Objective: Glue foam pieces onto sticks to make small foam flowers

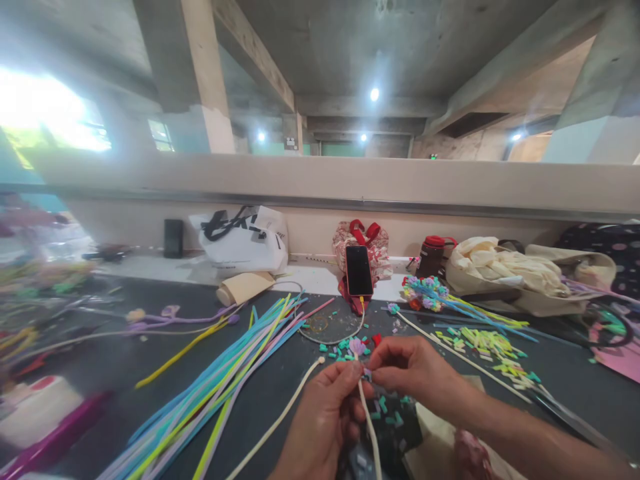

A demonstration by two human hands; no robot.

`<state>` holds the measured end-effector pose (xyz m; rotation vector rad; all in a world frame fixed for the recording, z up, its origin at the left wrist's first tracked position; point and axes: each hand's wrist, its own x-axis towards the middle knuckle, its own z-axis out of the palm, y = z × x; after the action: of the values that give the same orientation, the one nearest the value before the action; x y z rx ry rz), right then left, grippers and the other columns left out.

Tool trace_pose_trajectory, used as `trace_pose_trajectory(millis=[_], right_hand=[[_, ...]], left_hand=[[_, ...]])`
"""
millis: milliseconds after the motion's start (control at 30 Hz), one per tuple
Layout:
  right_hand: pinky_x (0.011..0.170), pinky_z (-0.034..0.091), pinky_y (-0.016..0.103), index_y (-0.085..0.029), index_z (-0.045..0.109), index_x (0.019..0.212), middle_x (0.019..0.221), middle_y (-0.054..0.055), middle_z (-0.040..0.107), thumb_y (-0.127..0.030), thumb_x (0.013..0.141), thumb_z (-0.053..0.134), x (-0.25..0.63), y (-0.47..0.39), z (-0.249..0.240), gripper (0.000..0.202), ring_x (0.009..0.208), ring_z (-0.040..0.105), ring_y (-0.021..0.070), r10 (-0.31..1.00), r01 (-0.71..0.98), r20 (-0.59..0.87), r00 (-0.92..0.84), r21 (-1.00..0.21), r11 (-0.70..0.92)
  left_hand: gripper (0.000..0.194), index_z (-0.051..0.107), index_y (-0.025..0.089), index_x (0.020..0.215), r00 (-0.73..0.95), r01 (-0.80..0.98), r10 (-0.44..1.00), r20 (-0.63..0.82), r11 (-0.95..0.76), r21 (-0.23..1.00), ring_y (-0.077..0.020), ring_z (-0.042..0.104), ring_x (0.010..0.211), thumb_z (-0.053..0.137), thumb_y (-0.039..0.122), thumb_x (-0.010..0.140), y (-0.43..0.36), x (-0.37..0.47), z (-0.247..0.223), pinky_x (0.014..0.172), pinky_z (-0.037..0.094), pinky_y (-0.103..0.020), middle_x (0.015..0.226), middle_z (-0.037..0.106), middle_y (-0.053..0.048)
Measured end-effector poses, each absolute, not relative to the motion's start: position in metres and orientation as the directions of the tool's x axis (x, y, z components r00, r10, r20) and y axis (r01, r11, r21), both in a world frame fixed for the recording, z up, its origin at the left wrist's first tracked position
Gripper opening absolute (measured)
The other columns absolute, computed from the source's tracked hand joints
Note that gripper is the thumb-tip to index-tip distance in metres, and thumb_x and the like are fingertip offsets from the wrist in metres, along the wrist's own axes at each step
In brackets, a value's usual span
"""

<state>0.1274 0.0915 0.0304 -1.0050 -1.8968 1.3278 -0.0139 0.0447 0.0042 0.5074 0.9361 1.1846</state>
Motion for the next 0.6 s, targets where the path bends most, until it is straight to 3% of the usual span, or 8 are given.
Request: trace_pose_trajectory(millis=[300,467,600], right_hand=[[0.045,0.033,0.017,-0.015,0.061,0.064,0.052,-0.004,0.055,-0.012,0.065,0.051,0.121,0.086,0.036,0.01,0.048,0.045,0.008,0.853,0.44,0.16,-0.496,-0.8,0.407],[0.046,0.034,0.017,-0.016,0.06,0.066,0.054,-0.004,0.057,-0.015,0.067,0.054,0.123,0.082,0.034,0.006,0.05,0.049,0.0089,0.843,0.457,0.214,-0.493,-0.761,0.46],[0.051,0.037,0.018,-0.017,0.06,0.067,0.059,-0.002,0.058,-0.019,0.07,0.056,0.128,0.08,0.037,0.006,0.055,0.051,0.01,0.805,0.465,0.3,-0.513,-0.69,0.554]], left_hand=[[0.029,0.056,0.015,0.063,0.028,-0.517,0.938,-0.346,0.31,0.798,-0.0023,0.039,0.028,0.071,0.038,0.054,0.049,-0.014,-0.005,0.028,0.028,-0.013,0.048,0.057,0.003],[0.029,0.056,0.014,0.06,0.094,-0.526,0.947,-0.307,0.309,0.792,-0.0027,0.039,0.029,0.067,0.04,0.059,0.045,-0.013,-0.003,0.03,0.028,-0.012,0.04,0.051,0.004],[0.03,0.055,0.014,0.055,0.142,-0.536,0.929,-0.342,0.362,0.763,-0.0031,0.035,0.027,0.069,0.04,0.053,0.047,-0.013,-0.003,0.029,0.026,-0.013,0.035,0.047,0.004]])
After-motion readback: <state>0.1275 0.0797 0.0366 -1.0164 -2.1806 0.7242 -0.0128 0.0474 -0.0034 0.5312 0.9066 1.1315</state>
